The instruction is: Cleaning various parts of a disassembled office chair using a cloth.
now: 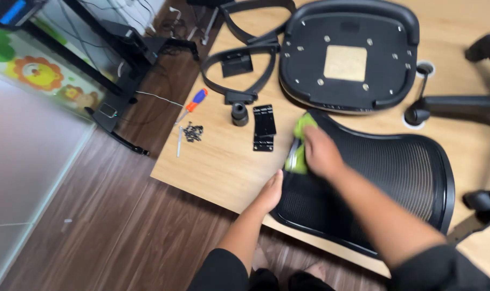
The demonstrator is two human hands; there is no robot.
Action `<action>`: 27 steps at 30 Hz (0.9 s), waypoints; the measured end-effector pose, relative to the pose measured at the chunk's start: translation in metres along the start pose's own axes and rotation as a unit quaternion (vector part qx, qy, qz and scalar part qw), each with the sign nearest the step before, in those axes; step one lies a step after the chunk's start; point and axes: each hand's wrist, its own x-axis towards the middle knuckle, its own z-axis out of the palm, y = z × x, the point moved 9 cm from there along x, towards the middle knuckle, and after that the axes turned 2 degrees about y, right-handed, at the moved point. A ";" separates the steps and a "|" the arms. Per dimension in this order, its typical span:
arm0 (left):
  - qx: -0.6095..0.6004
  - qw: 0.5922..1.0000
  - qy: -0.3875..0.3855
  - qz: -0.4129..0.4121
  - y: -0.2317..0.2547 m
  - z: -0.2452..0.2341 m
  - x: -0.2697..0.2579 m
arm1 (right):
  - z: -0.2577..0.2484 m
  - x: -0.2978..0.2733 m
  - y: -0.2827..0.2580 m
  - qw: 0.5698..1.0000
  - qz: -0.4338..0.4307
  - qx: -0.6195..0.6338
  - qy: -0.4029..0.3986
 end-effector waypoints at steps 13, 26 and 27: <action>-0.233 0.949 -0.145 -0.157 0.013 0.014 -0.021 | 0.070 -0.251 -0.065 0.953 -0.211 -0.052 -0.210; -0.058 0.991 -0.077 -0.096 -0.009 -0.002 0.004 | 0.078 -0.267 -0.059 0.925 -0.252 -0.144 -0.243; -0.058 0.994 -0.081 -0.037 -0.012 0.001 0.017 | 0.074 -0.284 -0.042 0.918 -0.249 -0.153 -0.268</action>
